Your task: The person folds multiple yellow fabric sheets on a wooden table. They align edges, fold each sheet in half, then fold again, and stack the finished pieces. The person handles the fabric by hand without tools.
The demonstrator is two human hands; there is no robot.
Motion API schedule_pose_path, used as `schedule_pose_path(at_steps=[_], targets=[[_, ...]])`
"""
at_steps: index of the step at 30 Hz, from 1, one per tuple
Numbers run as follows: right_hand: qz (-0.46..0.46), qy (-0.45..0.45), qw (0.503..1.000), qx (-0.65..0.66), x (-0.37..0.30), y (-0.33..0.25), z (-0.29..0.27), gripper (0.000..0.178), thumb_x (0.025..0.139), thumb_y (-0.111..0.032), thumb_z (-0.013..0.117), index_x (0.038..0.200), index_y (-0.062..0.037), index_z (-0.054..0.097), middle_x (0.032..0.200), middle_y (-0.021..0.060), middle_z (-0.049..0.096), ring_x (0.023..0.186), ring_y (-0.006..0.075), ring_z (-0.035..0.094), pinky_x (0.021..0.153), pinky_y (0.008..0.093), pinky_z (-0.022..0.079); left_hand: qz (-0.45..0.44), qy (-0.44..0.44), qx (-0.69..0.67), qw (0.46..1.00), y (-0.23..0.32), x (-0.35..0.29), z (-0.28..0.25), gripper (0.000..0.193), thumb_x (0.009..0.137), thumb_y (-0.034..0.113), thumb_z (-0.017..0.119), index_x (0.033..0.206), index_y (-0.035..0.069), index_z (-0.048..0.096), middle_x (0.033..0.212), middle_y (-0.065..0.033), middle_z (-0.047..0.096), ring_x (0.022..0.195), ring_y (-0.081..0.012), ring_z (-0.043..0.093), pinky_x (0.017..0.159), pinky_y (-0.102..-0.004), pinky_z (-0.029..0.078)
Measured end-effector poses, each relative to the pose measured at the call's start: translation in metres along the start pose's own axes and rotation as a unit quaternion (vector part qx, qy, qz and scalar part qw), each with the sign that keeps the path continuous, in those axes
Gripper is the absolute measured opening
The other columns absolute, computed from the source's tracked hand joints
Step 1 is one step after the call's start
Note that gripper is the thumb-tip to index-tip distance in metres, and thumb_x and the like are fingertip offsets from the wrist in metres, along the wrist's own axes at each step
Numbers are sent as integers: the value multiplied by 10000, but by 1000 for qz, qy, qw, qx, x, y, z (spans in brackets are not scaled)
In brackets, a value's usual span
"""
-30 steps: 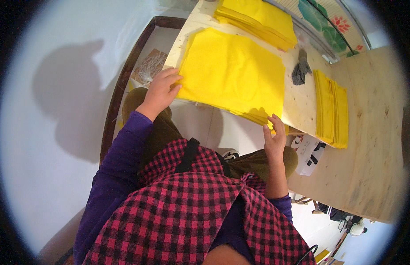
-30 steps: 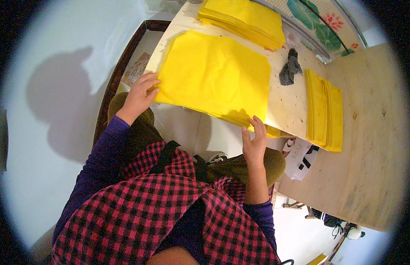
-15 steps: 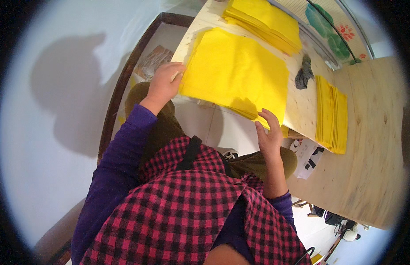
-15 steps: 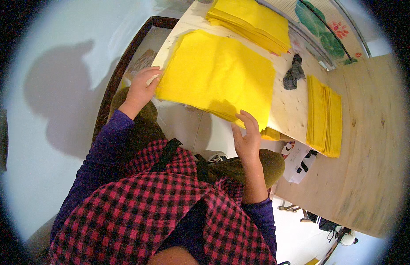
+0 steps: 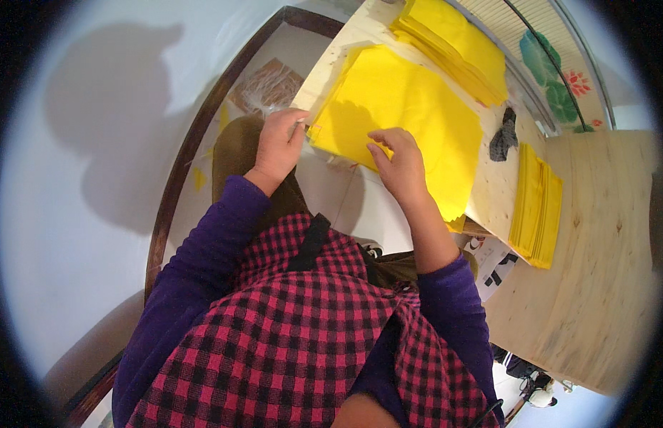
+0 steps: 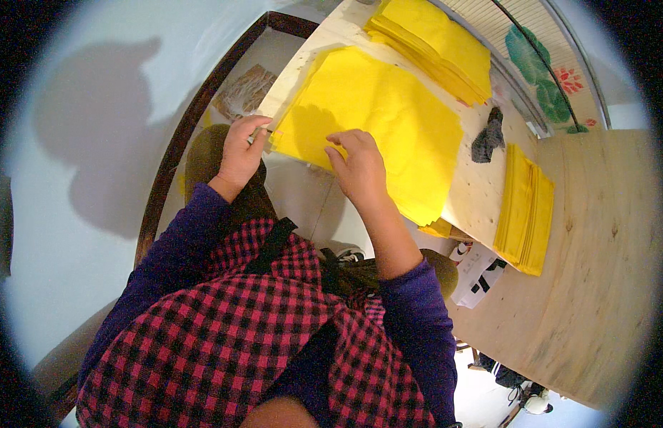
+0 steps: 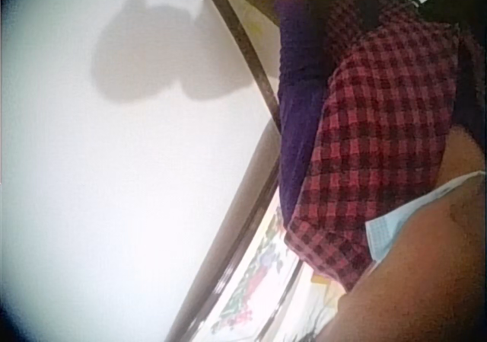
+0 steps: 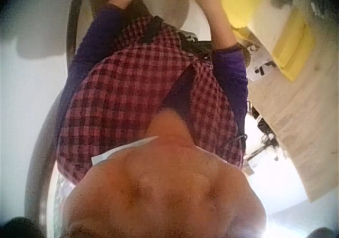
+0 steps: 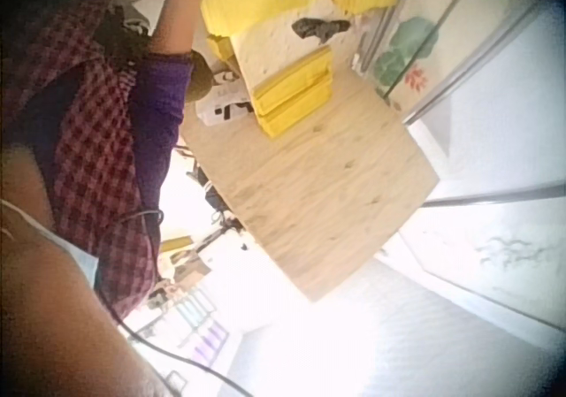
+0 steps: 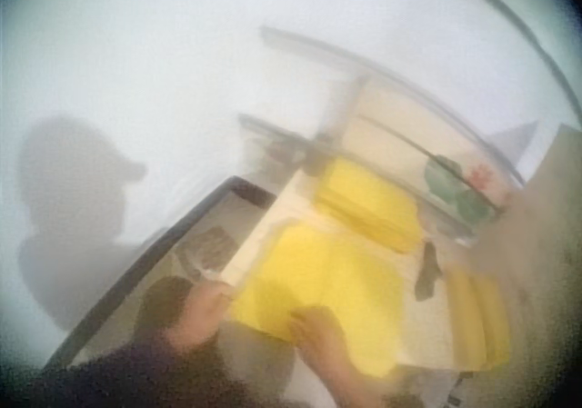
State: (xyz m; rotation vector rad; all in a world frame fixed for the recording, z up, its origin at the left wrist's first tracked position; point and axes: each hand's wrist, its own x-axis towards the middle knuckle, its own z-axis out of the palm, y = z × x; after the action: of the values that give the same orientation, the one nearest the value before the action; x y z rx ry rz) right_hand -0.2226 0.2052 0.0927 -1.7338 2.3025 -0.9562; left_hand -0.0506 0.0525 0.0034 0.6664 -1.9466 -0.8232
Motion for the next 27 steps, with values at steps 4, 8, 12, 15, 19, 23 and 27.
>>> schedule_pose_path(at_steps=[4, 8, 12, 15, 19, 23, 27], targets=[[-43, -13, 999, -32, 24, -7, 22, 207, 755, -122, 709, 935, -32, 659, 880, 137, 624, 870, 305, 596, 779, 377, 484, 13, -7, -6, 1000, -1, -1, 2, 208, 815, 23, 604, 1019, 51, 632, 1008, -150, 629, 983, -343, 569, 868, -401, 452], [-40, -29, 997, -60, 36, -9, 38, 223, 738, -148, 723, 911, -32, 641, 880, 143, 617, 887, 325, 591, 785, 385, 480, 17, 1, -27, 999, -3, 0, 2, 183, 817, 25, 601, 995, 52, 636, 980, -150, 629, 962, -343, 577, 859, -398, 456], [-7, -60, 995, -76, 41, -5, 46, 198, 753, -177, 709, 882, -44, 639, 893, 141, 615, 907, 331, 590, 788, 403, 485, -1, 6, -43, 999, -5, 1, 0, 169, 823, 25, 595, 985, 46, 636, 969, -152, 629, 946, -345, 584, 845, -395, 463], [9, -73, 995, -73, 42, -1, 48, 173, 767, -189, 696, 863, -55, 642, 891, 137, 616, 903, 328, 595, 773, 414, 492, -18, 3, -50, 999, -5, 2, -2, 163, 827, 24, 590, 983, 40, 633, 958, -156, 628, 933, -347, 589, 832, -392, 468], [27, -79, 994, -65, 43, -1, 49, 148, 779, -187, 683, 847, -61, 644, 879, 130, 622, 884, 320, 602, 750, 414, 497, -20, 4, -67, 998, -5, 2, -3, 145, 834, 25, 586, 973, 31, 628, 941, -162, 623, 902, -347, 595, 810, -388, 472], [17, -79, 995, -61, 44, -9, 44, 215, 751, -208, 718, 888, -60, 645, 930, 142, 618, 929, 332, 585, 798, 408, 487, -33, 2, -88, 996, -3, 2, -4, 125, 845, 25, 580, 962, 23, 623, 923, -163, 616, 877, -340, 597, 788, -377, 473], [-81, -34, 992, -87, 29, -21, 38, 341, 682, -187, 776, 955, -50, 625, 1002, 145, 600, 986, 340, 556, 854, 399, 466, -22, 9, -91, 996, -3, 1, -5, 122, 849, 19, 574, 962, 21, 621, 922, -161, 615, 878, -335, 597, 786, -372, 473]])
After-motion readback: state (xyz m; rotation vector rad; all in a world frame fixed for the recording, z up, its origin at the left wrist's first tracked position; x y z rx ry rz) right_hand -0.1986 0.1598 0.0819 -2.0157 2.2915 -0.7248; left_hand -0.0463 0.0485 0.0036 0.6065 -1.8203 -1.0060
